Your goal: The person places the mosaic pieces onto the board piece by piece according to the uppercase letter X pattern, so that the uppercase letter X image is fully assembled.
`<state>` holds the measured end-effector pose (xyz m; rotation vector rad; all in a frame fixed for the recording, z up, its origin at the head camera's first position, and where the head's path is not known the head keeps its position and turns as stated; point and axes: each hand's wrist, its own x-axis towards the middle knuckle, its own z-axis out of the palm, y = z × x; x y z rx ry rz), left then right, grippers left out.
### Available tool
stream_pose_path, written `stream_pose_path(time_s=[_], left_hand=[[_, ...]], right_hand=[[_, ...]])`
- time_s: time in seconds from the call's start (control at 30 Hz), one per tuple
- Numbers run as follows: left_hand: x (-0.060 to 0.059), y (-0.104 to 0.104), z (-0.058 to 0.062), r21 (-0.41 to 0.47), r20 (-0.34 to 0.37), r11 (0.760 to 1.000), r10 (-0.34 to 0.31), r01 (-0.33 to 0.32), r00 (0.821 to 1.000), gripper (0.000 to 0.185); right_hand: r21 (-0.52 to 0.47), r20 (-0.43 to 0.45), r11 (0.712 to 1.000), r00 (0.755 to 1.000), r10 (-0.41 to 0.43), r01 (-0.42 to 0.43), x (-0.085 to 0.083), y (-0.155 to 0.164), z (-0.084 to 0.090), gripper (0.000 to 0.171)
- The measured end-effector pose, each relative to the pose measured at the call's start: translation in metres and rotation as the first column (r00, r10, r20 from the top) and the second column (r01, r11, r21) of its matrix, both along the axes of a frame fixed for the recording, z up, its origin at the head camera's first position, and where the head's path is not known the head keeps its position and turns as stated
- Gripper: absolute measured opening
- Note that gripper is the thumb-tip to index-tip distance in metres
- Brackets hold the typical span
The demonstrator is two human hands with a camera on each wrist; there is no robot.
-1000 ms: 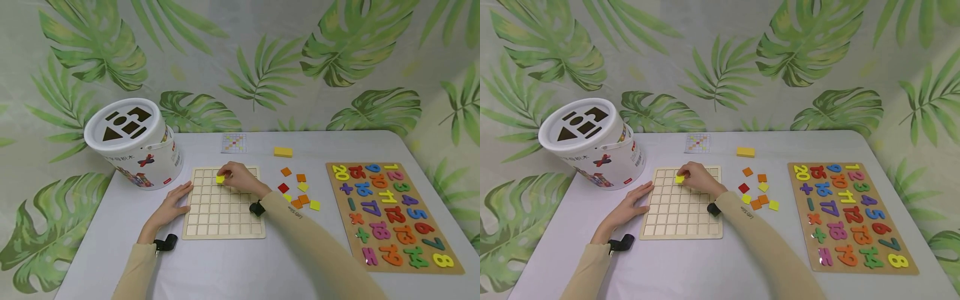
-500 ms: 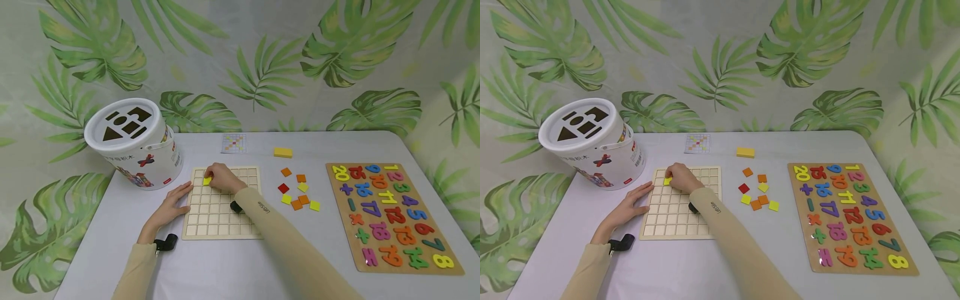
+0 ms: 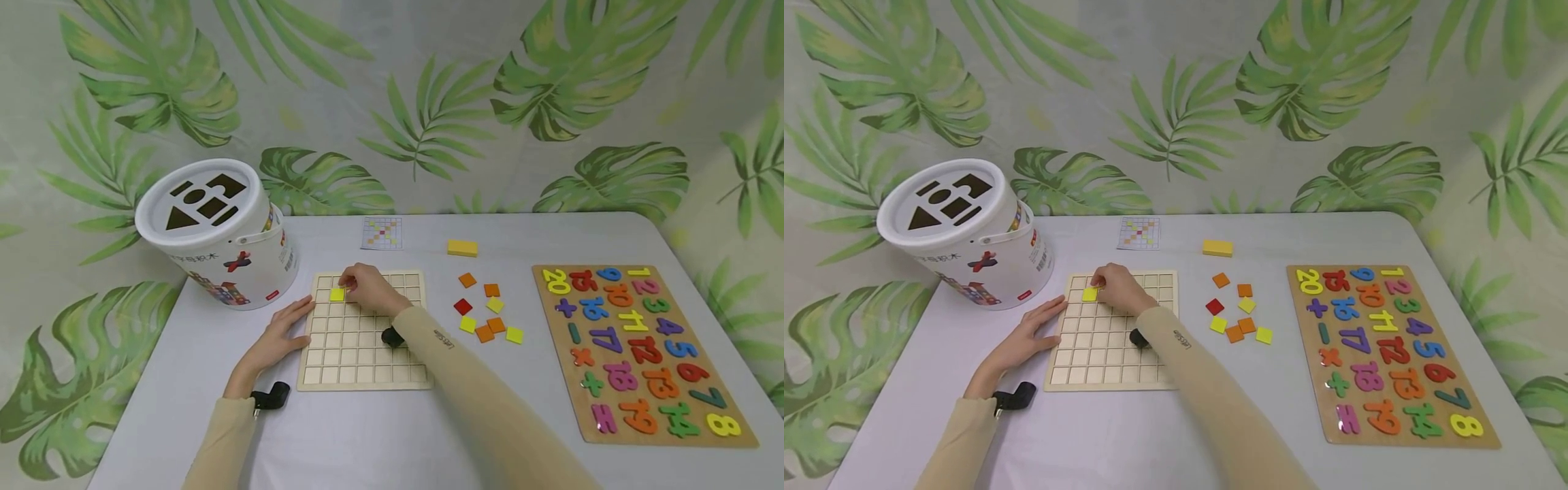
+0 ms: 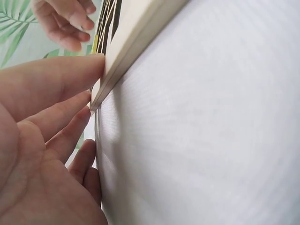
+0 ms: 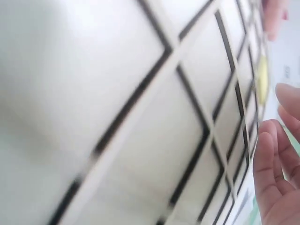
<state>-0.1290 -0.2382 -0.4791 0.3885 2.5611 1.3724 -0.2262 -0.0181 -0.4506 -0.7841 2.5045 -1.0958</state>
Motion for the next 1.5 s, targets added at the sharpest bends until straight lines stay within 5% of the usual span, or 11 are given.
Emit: stream_pose_path(time_s=[0.17, 0.33, 0.7, 1.17, 1.5], left_hand=[[0.000, 0.000, -0.002, 0.001, -0.002, 1.000, 0.002, -0.002, 1.000, 0.063], [0.000, -0.001, -0.004, 0.000, -0.013, 1.000, -0.001, 0.001, 1.000, 0.063], [0.002, -0.001, -0.002, 0.010, -0.010, 1.000, 0.016, -0.016, 1.000, 0.063], [0.000, 0.001, -0.003, -0.004, -0.016, 1.000, 0.010, -0.010, 1.000, 0.063], [0.000, 0.000, -0.004, -0.001, -0.005, 1.000, 0.013, -0.013, 1.000, 0.063]], right_hand=[[-0.121, 0.082, 0.990, 0.995, -0.057, 0.067, 0.004, 0.041, 0.006, 0.022], [-0.151, 0.070, 0.980, 0.990, -0.118, 0.128, 0.008, 0.097, 0.007, 0.021], [-0.032, 0.056, 0.944, 0.944, -0.325, 0.327, 0.006, 0.208, -0.001, 0.028], [0.103, -0.085, 0.962, 0.966, -0.244, 0.252, -0.006, 0.216, -0.010, 0.023], [-0.001, -0.031, 0.983, 0.982, -0.186, 0.186, 0.002, 0.177, -0.001, 0.023]])
